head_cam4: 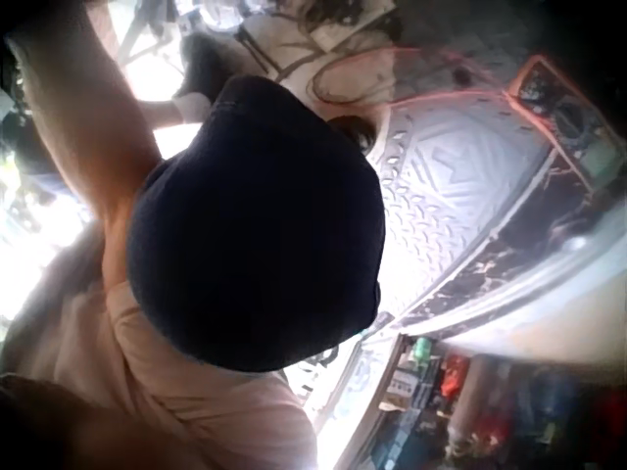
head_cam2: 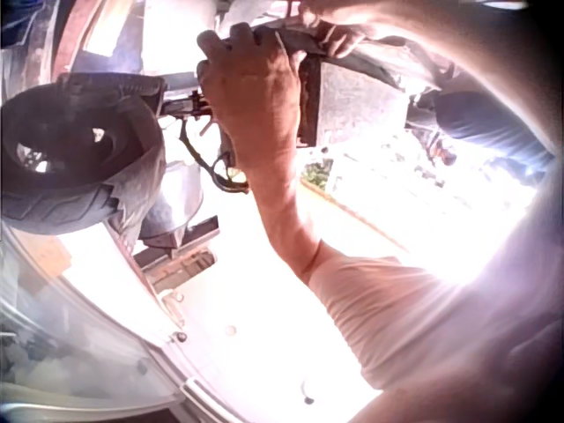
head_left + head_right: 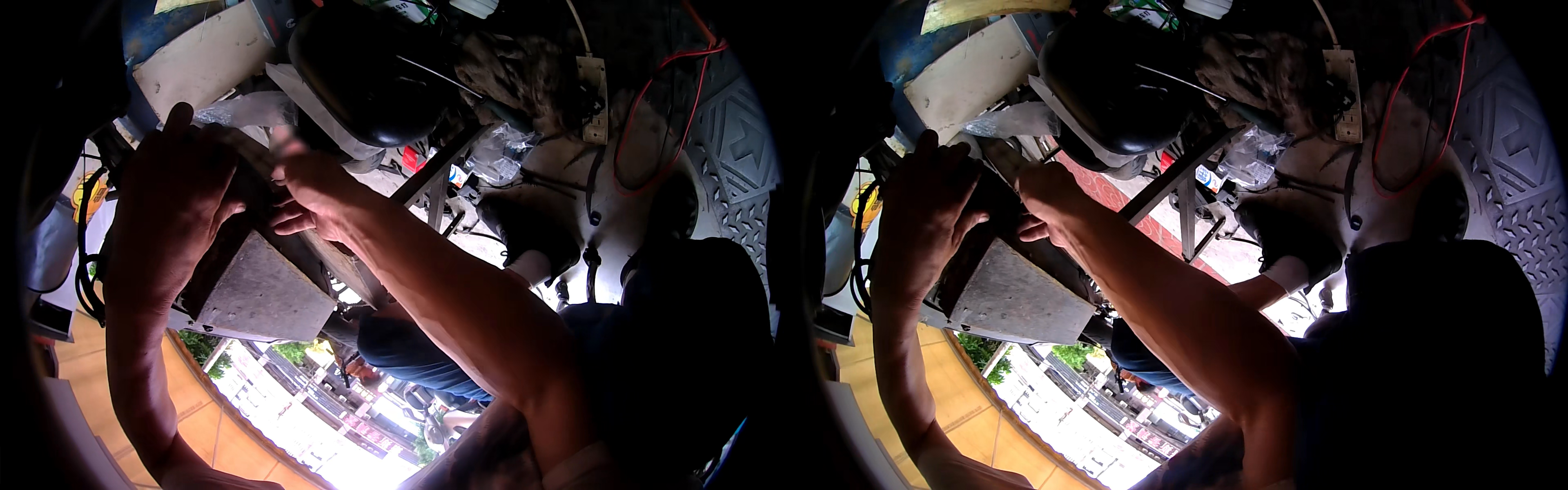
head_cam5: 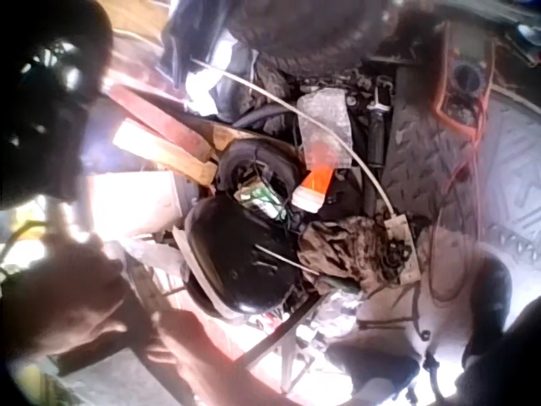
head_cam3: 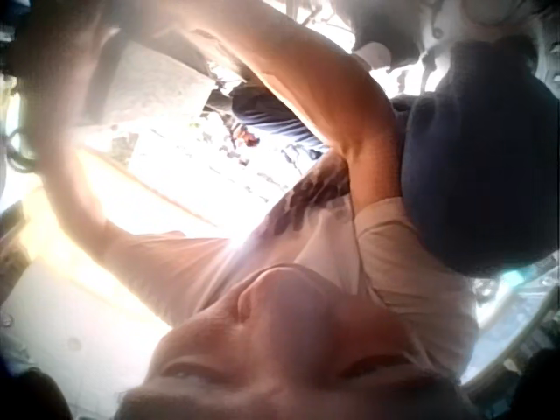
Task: The person manipulates internal wiring and components of an electric scooter's deck, removes a side panel by hand, and uses a screwdriver on the base.
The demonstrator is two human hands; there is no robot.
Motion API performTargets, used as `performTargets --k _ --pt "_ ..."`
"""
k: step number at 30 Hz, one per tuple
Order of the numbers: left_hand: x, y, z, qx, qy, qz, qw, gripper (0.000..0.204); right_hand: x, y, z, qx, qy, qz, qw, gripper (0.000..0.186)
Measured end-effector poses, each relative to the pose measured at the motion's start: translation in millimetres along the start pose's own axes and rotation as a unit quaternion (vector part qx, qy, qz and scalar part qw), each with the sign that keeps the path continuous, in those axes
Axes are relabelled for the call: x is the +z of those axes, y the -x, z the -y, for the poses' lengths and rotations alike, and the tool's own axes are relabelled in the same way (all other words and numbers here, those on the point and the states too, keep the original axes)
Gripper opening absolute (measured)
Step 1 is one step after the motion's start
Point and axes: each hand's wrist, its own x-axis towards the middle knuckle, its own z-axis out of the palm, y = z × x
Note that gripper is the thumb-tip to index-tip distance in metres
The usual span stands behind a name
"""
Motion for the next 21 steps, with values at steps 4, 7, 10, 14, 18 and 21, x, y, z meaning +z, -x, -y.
performTargets --k 4,7,10,14,18,21 --pt "-1 -8 2 0.004 -0.022 0.000 1.000 0.053 -10 -14 6 0.039 -0.026 0.046 0.998 0.028" --pt "2 -8 1 0.001 -0.027 0.000 1.000 0.053 -12 -7 11 0.046 0.012 0.014 0.999 0.023" --pt "1 -7 0 -0.005 -0.033 0.023 0.999 0.053 -21 0 11 -0.021 0.103 0.024 0.994 0.019" --pt "2 -7 0 -0.006 -0.042 0.027 0.999 0.054 -41 -29 -12 -0.242 0.324 0.063 0.912 0.011" --pt "4 -4 3 0.013 -0.038 -0.013 0.999 0.053 -38 -47 -33 -0.254 0.356 0.045 0.898 0.008" --pt "3 2 1 0.007 -0.022 -0.014 1.000 0.053 -34 -49 -46 -0.275 0.343 0.043 0.897 0.008"
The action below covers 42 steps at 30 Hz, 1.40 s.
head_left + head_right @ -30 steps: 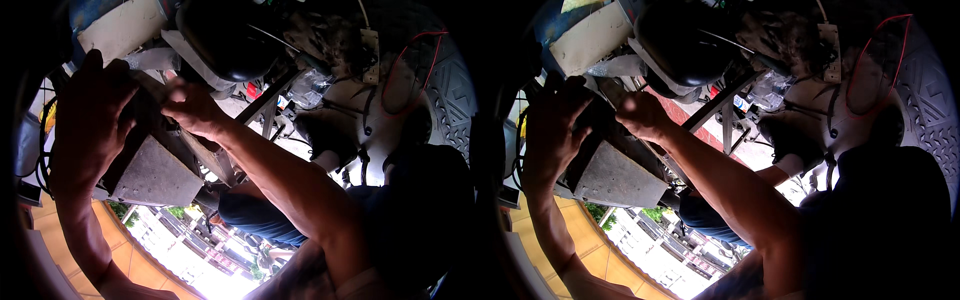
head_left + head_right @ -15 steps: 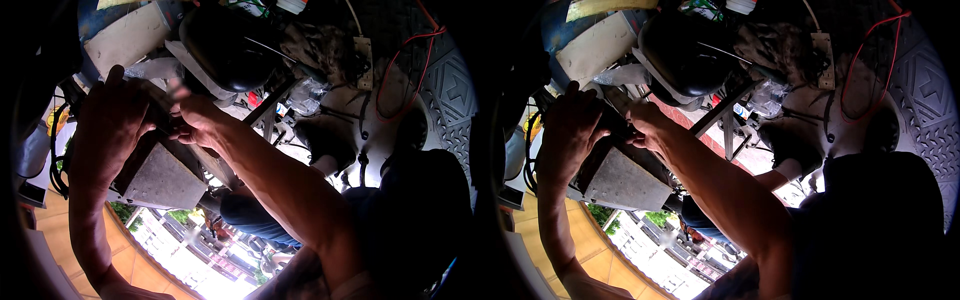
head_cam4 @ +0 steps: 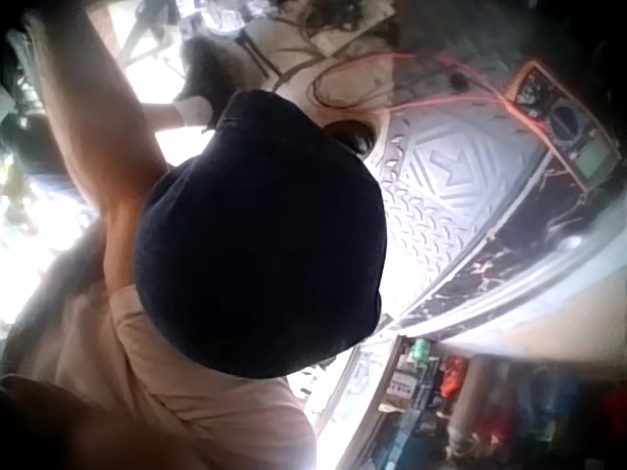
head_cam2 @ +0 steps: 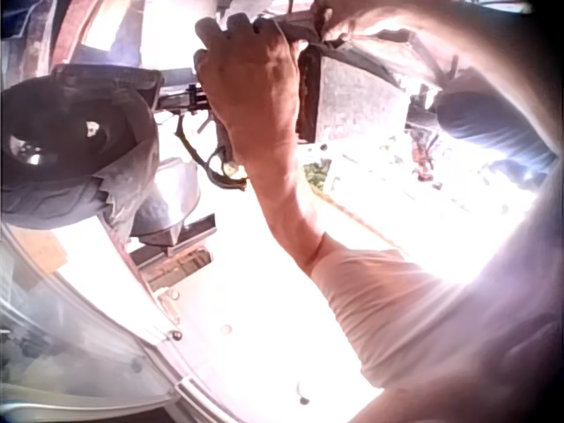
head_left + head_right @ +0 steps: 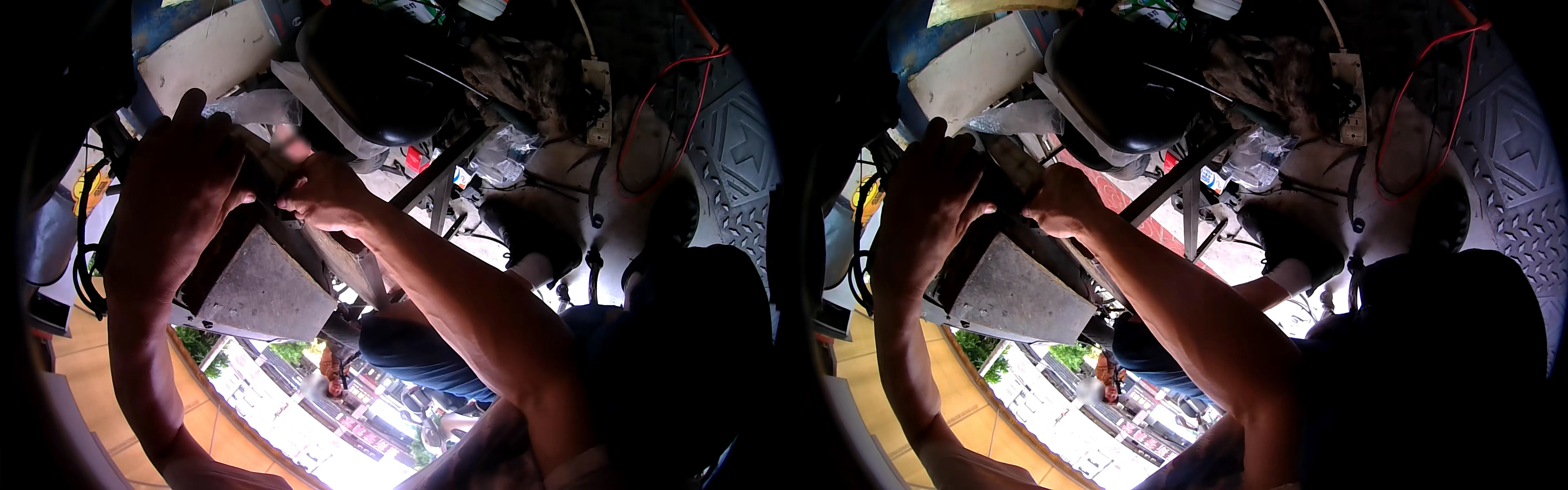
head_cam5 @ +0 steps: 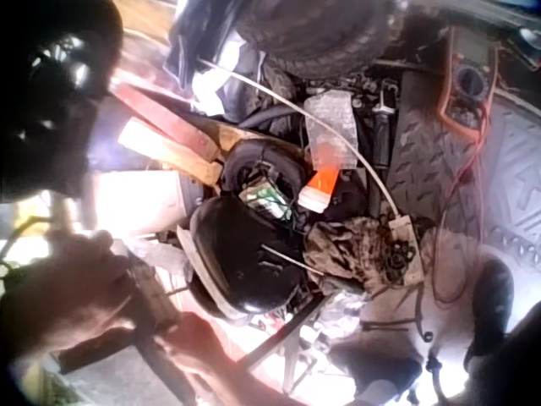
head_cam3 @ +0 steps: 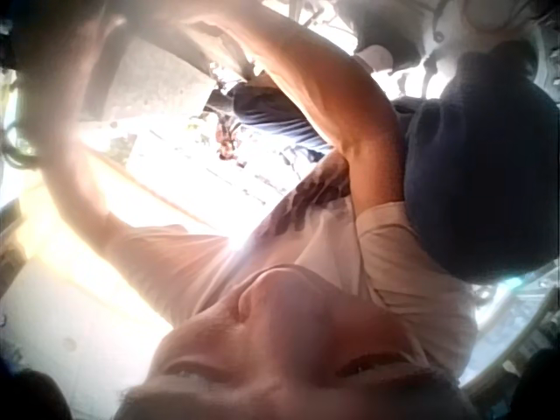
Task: The person manipulates internal wiring and components of an electric scooter's deck, removes a side panel by hand, and uses a screwdriver on the base.
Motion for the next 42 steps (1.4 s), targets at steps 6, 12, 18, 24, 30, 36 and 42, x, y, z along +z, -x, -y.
performTargets --k 6,12,18,24,30,36,42 --pt "12 -18 6 0.009 -0.006 -0.027 1.000 0.053 -15 -7 7 0.033 0.007 -0.037 0.999 0.012" --pt "3 2 -2 -0.014 -0.003 0.011 1.000 0.056 5 11 12 0.009 0.018 -0.029 0.999 0.009" --pt "11 -16 9 0.010 0.006 -0.043 0.999 0.055 -14 0 24 0.040 0.021 -0.051 0.998 0.007" --pt "7 -7 9 0.003 0.021 -0.027 0.999 0.059 -1 2 24 0.001 0.007 -0.039 0.999 0.010" --pt "15 -3 6 0.005 0.011 -0.061 0.998 0.055 -3 6 24 -0.047 0.076 -0.051 0.995 0.011" --pt "7 -2 -3 -0.045 0.002 -0.085 0.995 0.056 -5 15 32 -0.048 0.039 -0.048 0.997 0.011" --pt "24 3 -12 -0.120 -0.009 -0.066 0.991 0.062 -1 16 26 -0.036 0.060 -0.042 0.997 0.011"
